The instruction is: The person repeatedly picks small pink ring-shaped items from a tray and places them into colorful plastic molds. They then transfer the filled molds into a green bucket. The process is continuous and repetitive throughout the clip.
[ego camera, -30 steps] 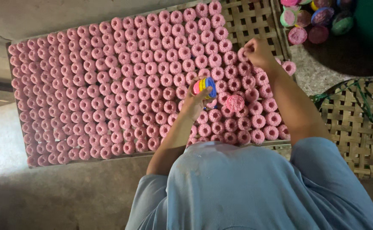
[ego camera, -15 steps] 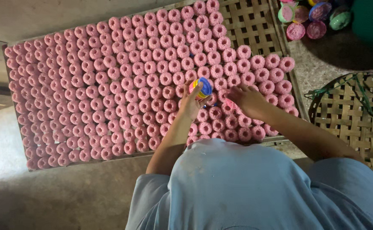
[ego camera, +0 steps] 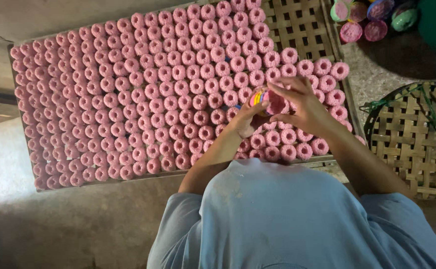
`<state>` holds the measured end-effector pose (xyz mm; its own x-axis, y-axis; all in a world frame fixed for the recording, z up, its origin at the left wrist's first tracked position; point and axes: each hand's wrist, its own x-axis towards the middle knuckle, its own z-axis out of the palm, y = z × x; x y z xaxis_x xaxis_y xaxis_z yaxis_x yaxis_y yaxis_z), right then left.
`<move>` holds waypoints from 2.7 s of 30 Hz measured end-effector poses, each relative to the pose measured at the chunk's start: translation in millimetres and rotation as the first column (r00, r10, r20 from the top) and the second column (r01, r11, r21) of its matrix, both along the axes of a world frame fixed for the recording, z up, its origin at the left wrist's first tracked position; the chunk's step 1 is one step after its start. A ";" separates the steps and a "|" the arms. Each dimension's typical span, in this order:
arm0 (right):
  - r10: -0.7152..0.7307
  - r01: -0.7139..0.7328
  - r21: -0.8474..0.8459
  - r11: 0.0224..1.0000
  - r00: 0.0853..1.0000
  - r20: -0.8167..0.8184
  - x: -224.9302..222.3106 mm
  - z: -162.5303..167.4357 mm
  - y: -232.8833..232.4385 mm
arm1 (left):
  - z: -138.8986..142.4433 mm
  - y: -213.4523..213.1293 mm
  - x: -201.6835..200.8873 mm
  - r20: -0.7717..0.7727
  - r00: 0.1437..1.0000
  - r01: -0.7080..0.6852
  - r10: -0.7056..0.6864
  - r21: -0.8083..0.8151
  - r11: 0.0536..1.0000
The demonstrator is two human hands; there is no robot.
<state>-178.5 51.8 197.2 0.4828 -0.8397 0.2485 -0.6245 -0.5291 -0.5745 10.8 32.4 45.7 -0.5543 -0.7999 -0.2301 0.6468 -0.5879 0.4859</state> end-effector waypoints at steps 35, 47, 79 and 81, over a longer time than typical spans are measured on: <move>-0.572 0.522 0.235 0.820 0.772 0.277 -103.5 -109.7 -162.3 | 8.3 -16.2 10.5 0.269 0.944 -0.170 0.189 -0.091 0.981; -0.516 0.536 -0.074 0.841 0.753 -0.408 -81.1 -75.7 -175.4 | -21.7 -21.3 24.1 0.312 0.912 -0.234 0.267 -0.139 0.962; 0.003 0.010 -0.201 0.979 0.998 0.066 -5.7 21.6 -21.1 | 38.6 -20.5 2.3 0.004 1.000 -0.017 0.018 -0.165 0.986; -0.004 -0.004 -0.308 0.951 1.000 -0.023 -2.5 18.6 -17.2 | 38.3 -18.7 1.3 0.021 0.999 -0.022 0.026 -0.191 0.981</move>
